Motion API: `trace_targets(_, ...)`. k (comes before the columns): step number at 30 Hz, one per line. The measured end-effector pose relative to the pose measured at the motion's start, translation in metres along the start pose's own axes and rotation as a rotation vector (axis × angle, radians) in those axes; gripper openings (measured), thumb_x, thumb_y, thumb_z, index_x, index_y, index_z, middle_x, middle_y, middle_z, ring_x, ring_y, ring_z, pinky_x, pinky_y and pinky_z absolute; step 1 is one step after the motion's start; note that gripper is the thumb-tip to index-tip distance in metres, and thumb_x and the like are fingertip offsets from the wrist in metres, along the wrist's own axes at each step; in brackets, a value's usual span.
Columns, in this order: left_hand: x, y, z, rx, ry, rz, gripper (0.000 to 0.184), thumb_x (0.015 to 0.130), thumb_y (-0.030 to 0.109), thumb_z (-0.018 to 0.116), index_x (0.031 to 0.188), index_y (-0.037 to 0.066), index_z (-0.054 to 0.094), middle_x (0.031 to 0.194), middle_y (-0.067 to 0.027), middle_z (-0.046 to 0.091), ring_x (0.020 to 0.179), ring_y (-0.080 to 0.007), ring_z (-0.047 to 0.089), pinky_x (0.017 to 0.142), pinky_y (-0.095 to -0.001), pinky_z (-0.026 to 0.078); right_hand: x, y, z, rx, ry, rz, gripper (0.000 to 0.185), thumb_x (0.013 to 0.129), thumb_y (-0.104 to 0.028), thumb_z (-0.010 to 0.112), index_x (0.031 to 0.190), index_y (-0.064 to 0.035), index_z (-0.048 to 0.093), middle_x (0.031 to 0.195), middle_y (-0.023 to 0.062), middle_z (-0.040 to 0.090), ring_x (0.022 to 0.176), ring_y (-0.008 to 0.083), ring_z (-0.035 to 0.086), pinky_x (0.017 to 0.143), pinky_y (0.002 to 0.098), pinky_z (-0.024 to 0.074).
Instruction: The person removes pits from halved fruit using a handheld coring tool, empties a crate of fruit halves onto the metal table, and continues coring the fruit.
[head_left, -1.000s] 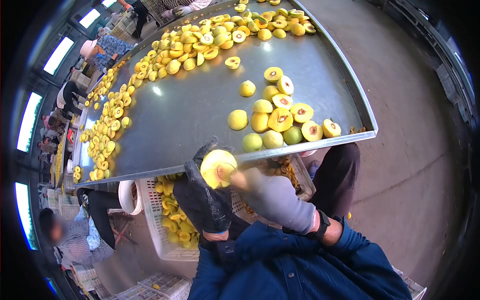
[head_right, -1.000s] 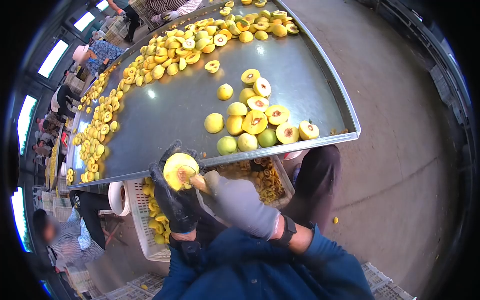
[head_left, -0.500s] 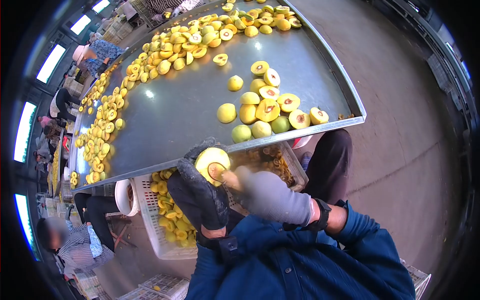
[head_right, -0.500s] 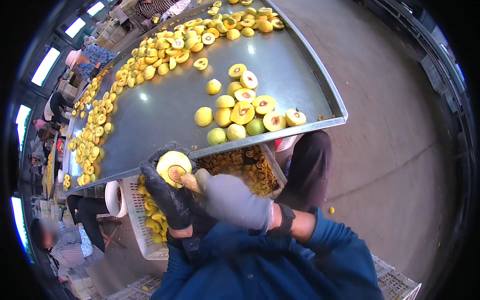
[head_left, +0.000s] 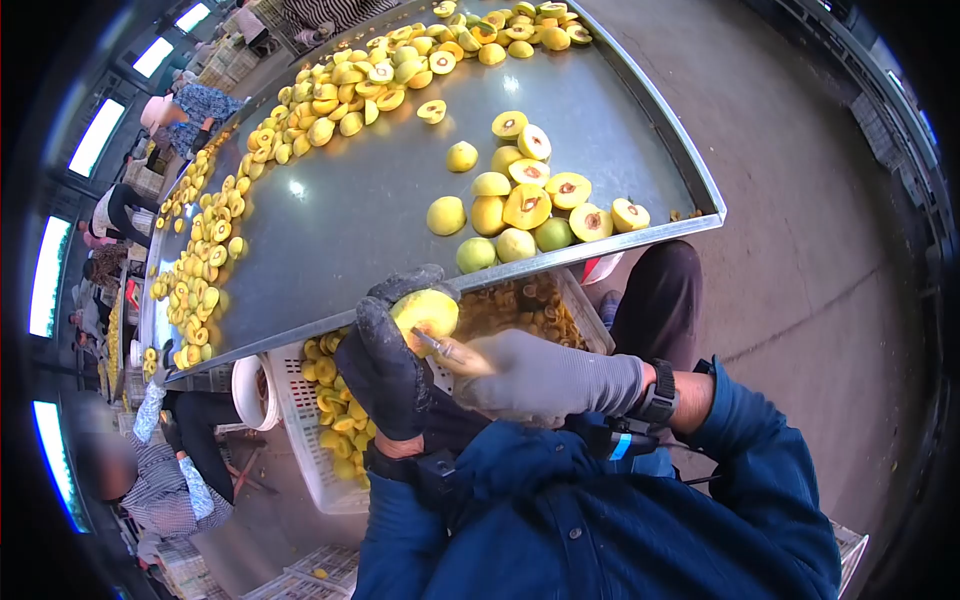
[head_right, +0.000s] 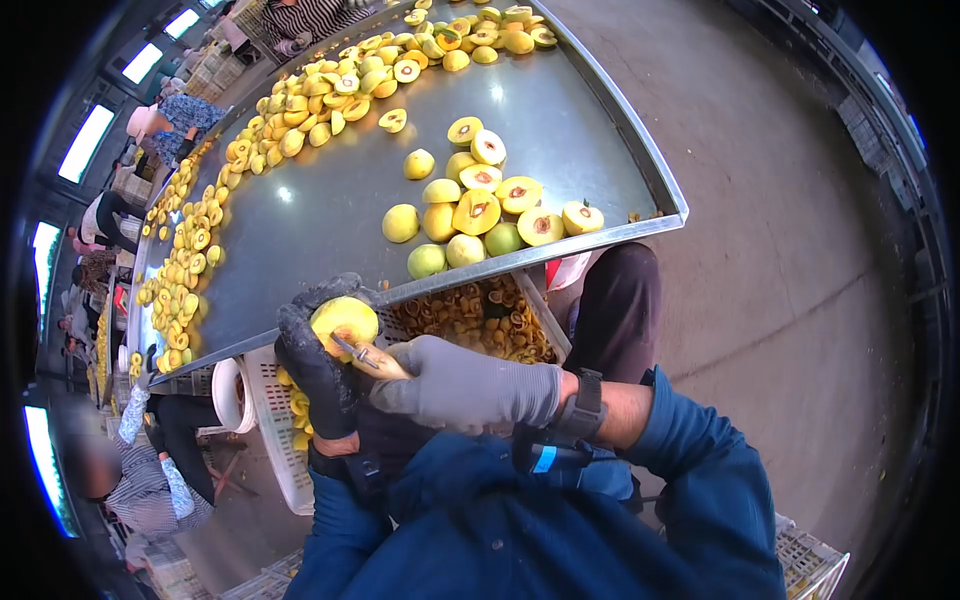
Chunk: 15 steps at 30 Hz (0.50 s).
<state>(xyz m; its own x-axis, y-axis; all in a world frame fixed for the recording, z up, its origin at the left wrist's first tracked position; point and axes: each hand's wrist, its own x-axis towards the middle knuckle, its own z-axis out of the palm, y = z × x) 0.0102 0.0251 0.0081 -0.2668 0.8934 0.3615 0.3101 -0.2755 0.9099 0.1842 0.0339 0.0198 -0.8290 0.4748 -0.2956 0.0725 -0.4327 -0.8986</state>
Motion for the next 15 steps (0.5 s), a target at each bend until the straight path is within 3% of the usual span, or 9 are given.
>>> trace_targets(1,0.002,0.003,-0.001,-0.077,-0.025,0.013,0.049,0.103,0.031,0.032,0.097,-0.003,0.066,0.092,-0.0126,0.072,0.084,-0.023,0.068,0.08,-0.0339,0.052,0.002,0.004,-0.005,0.088,-0.11,0.08,0.03,0.091,-0.025,0.059,0.107,0.0009,0.057,0.077,0.0057,0.063,0.071,0.0234,0.063,0.067,0.039,0.05)
trace_targets(4,0.003,0.003,-0.007,-0.326,-0.207,-0.019,0.045,0.103,0.029,0.034,0.097,-0.002,0.066,0.093,-0.0123,0.072,0.083,-0.0221,0.068,0.08,-0.0348,0.052,0.007,0.022,-0.003,-0.124,-0.044,-0.174,0.035,0.092,-0.026,0.058,0.116,-0.001,0.057,0.079,0.0059,0.064,0.074,0.0225,0.063,0.069,0.0363,0.0499)
trace_targets(6,0.001,0.004,-0.017,0.059,-0.27,0.114,0.043,0.102,0.029,0.037,0.096,-0.003,0.066,0.092,-0.013,0.072,0.083,-0.0216,0.067,0.081,-0.0358,0.053,0.014,0.037,-0.004,-0.659,0.182,-0.269,0.037,0.094,-0.028,0.058,0.121,-0.0017,0.056,0.082,0.0083,0.064,0.078,0.023,0.063,0.074,0.0327,0.0495)
trace_targets(7,0.0,0.005,-0.02,0.25,-0.305,0.181,0.042,0.102,0.029,0.039,0.096,-0.004,0.066,0.091,-0.0133,0.071,0.083,-0.0214,0.067,0.081,-0.0362,0.053,0.016,0.043,-0.004,-0.567,0.175,-0.326,0.037,0.094,-0.028,0.058,0.12,-0.0015,0.056,0.081,0.0078,0.064,0.078,0.0238,0.064,0.074,0.0343,0.0498)
trace_targets(9,-0.003,-0.01,-0.016,-0.13,-0.33,-0.021,0.042,0.1,0.035,0.044,0.098,-0.003,0.062,0.09,-0.014,0.069,0.085,-0.0223,0.067,0.077,-0.037,0.055,0.02,0.053,-0.003,-0.394,0.162,-0.441,0.036,0.095,-0.029,0.058,0.119,-0.0011,0.055,0.079,0.0068,0.065,0.076,0.0254,0.064,0.073,0.0374,0.0504)
trace_targets(10,-0.005,-0.023,-0.019,-0.329,-0.376,-0.147,0.045,0.1,0.04,0.043,0.101,-0.002,0.059,0.091,-0.0144,0.068,0.086,-0.0238,0.066,0.08,-0.0364,0.054,0.022,0.055,-0.003,-0.202,0.005,-0.419,0.032,0.095,-0.027,0.058,0.111,-0.0001,0.056,0.07,0.0045,0.06,0.063,0.0213,0.059,0.061,0.0354,0.0474)
trace_targets(13,-0.019,-0.046,-0.002,-0.713,-0.198,-0.403,0.051,0.099,0.046,0.045,0.115,-0.002,0.054,0.089,-0.0151,0.067,0.079,-0.027,0.066,0.076,-0.0371,0.056,0.021,0.057,-0.006,0.579,-0.461,0.031,0.026,0.093,-0.026,0.06,0.093,0.0003,0.058,0.053,-0.0012,0.049,0.039,0.0111,0.045,0.037,0.0291,0.0362)
trace_targets(14,-0.019,-0.039,0.01,-0.776,-0.072,-0.49,0.05,0.099,0.044,0.047,0.116,-0.002,0.054,0.089,-0.015,0.067,0.079,-0.0274,0.065,0.076,-0.0374,0.056,0.019,0.053,-0.002,0.688,-0.407,-0.005,0.024,0.092,-0.025,0.061,0.087,-0.002,0.057,0.05,-0.0038,0.042,0.035,0.0047,0.036,0.033,0.0215,0.0258)
trace_targets(15,-0.018,-0.03,0.019,-0.834,0.06,-0.577,0.049,0.098,0.042,0.049,0.118,-0.002,0.054,0.09,-0.0149,0.067,0.079,-0.0277,0.065,0.075,-0.0377,0.055,0.019,0.059,-0.002,0.666,-0.41,-0.047,0.025,0.091,-0.026,0.062,0.087,-0.0019,0.057,0.05,-0.0034,0.043,0.035,0.0052,0.037,0.033,0.0219,0.0268)
